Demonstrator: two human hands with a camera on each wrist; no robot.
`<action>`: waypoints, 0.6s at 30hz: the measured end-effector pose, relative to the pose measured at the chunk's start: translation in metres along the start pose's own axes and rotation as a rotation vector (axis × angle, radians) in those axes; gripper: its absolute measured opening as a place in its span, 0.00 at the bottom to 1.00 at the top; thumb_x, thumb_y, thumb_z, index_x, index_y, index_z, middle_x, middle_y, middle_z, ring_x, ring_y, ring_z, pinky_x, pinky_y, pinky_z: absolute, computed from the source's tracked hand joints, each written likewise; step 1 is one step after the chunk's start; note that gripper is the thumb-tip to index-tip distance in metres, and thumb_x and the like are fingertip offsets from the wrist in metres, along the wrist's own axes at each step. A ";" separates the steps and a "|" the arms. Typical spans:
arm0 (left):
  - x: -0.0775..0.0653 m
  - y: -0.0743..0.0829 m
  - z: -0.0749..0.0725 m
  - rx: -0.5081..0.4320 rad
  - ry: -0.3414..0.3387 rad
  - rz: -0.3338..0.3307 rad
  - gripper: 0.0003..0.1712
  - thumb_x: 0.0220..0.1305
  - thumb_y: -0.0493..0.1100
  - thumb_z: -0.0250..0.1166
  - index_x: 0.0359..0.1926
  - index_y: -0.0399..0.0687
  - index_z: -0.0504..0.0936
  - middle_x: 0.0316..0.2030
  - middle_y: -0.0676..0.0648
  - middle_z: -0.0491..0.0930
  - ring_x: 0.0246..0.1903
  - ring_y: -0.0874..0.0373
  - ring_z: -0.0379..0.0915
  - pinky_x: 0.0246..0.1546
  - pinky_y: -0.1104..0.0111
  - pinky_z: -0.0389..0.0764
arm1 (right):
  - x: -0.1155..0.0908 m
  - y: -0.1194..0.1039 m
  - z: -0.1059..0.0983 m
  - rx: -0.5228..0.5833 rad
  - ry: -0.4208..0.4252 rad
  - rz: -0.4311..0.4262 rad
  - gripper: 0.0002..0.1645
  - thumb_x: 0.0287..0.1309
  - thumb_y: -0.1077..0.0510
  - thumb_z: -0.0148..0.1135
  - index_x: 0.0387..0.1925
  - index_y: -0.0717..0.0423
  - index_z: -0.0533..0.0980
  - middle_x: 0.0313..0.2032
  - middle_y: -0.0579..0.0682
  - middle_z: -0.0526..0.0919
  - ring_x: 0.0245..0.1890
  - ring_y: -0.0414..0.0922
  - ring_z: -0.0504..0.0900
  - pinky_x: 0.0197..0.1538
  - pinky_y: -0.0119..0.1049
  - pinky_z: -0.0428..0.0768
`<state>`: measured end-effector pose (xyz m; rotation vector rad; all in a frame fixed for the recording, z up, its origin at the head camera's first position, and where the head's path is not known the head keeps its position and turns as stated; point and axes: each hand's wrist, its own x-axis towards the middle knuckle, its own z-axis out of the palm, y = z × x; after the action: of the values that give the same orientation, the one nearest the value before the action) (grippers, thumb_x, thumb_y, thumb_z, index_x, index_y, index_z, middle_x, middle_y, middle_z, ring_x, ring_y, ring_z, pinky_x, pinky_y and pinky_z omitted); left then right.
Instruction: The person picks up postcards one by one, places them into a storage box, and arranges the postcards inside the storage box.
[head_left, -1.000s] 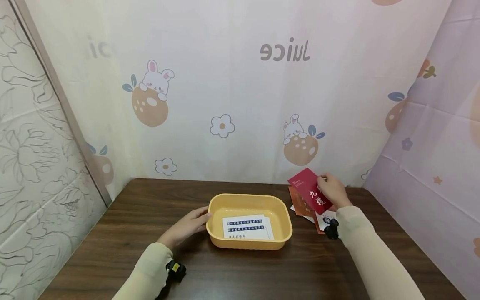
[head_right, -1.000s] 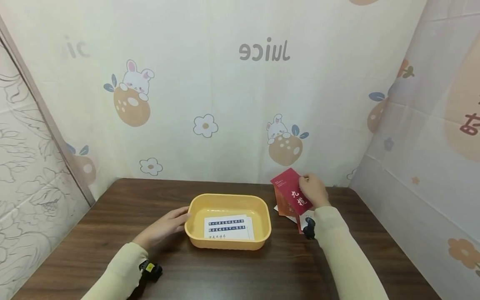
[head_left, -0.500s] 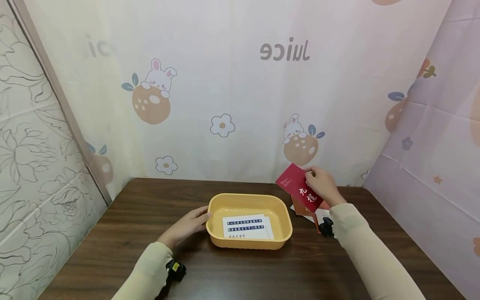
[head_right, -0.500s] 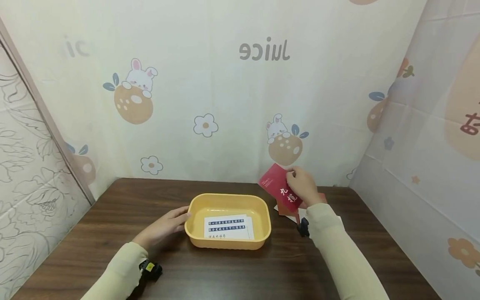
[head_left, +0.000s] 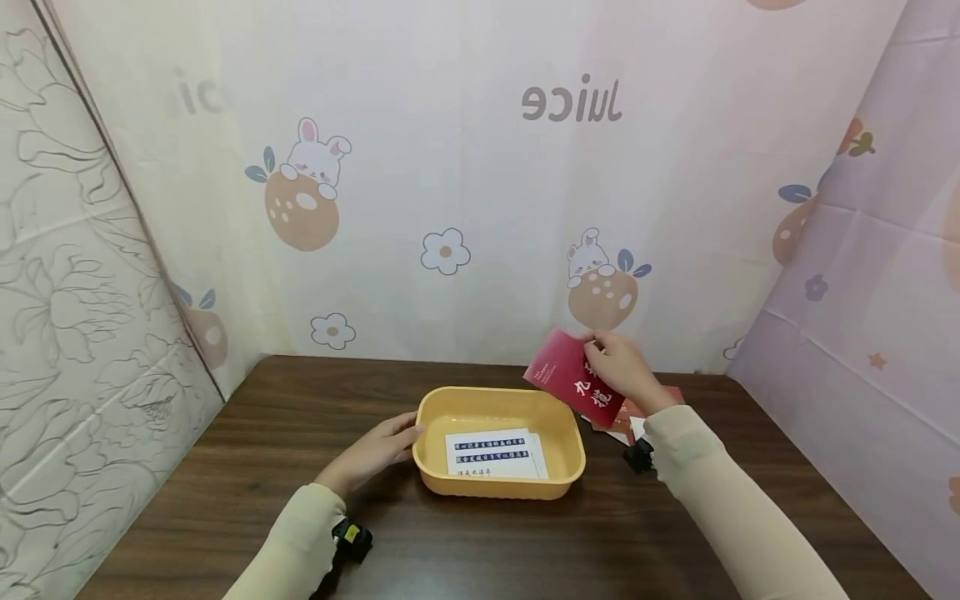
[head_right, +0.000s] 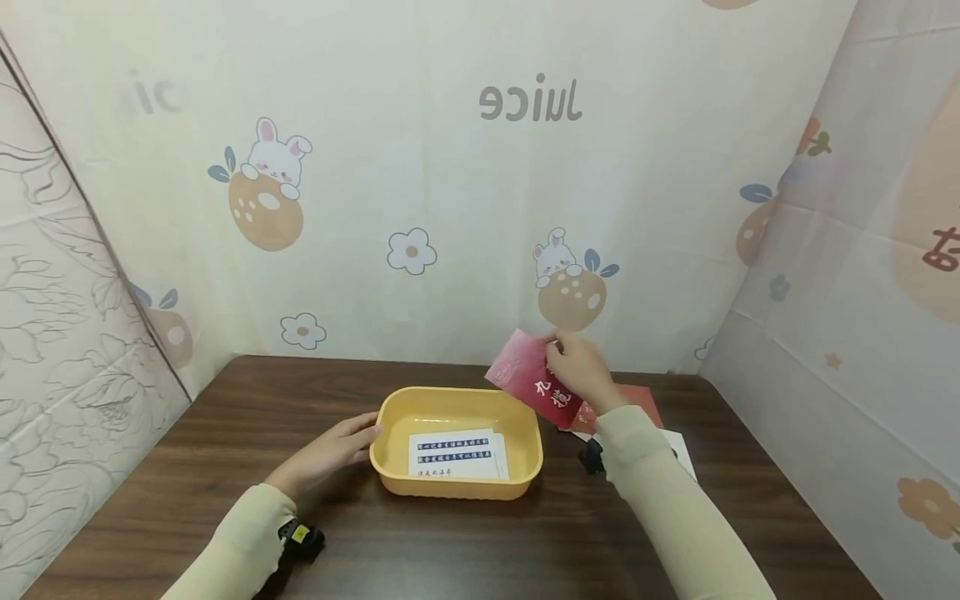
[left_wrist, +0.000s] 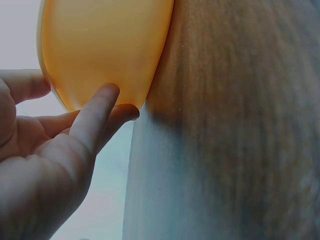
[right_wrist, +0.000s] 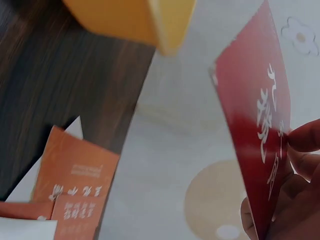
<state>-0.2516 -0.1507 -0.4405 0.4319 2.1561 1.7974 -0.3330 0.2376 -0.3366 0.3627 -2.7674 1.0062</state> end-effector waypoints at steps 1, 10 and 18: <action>0.000 0.000 -0.001 0.002 -0.003 0.001 0.32 0.81 0.44 0.48 0.75 0.30 0.54 0.72 0.31 0.58 0.68 0.40 0.62 0.62 0.55 0.73 | 0.000 -0.003 0.002 0.006 -0.007 -0.003 0.21 0.74 0.55 0.46 0.57 0.62 0.76 0.47 0.63 0.81 0.36 0.53 0.81 0.33 0.40 0.85; 0.001 -0.001 -0.005 -0.008 -0.028 0.029 0.32 0.81 0.44 0.48 0.75 0.29 0.52 0.72 0.29 0.57 0.69 0.39 0.60 0.63 0.56 0.72 | 0.000 -0.026 0.013 0.059 -0.046 -0.075 0.15 0.74 0.57 0.50 0.51 0.60 0.78 0.40 0.58 0.82 0.29 0.50 0.81 0.29 0.38 0.85; 0.000 0.001 -0.007 -0.008 -0.035 0.028 0.32 0.81 0.44 0.48 0.75 0.29 0.52 0.72 0.29 0.56 0.68 0.38 0.61 0.63 0.55 0.72 | 0.000 -0.037 0.022 0.100 -0.145 -0.055 0.14 0.74 0.57 0.52 0.53 0.58 0.77 0.40 0.57 0.82 0.30 0.49 0.83 0.28 0.39 0.87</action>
<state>-0.2548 -0.1567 -0.4386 0.4905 2.1289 1.7999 -0.3242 0.1957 -0.3311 0.5442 -2.8218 1.1513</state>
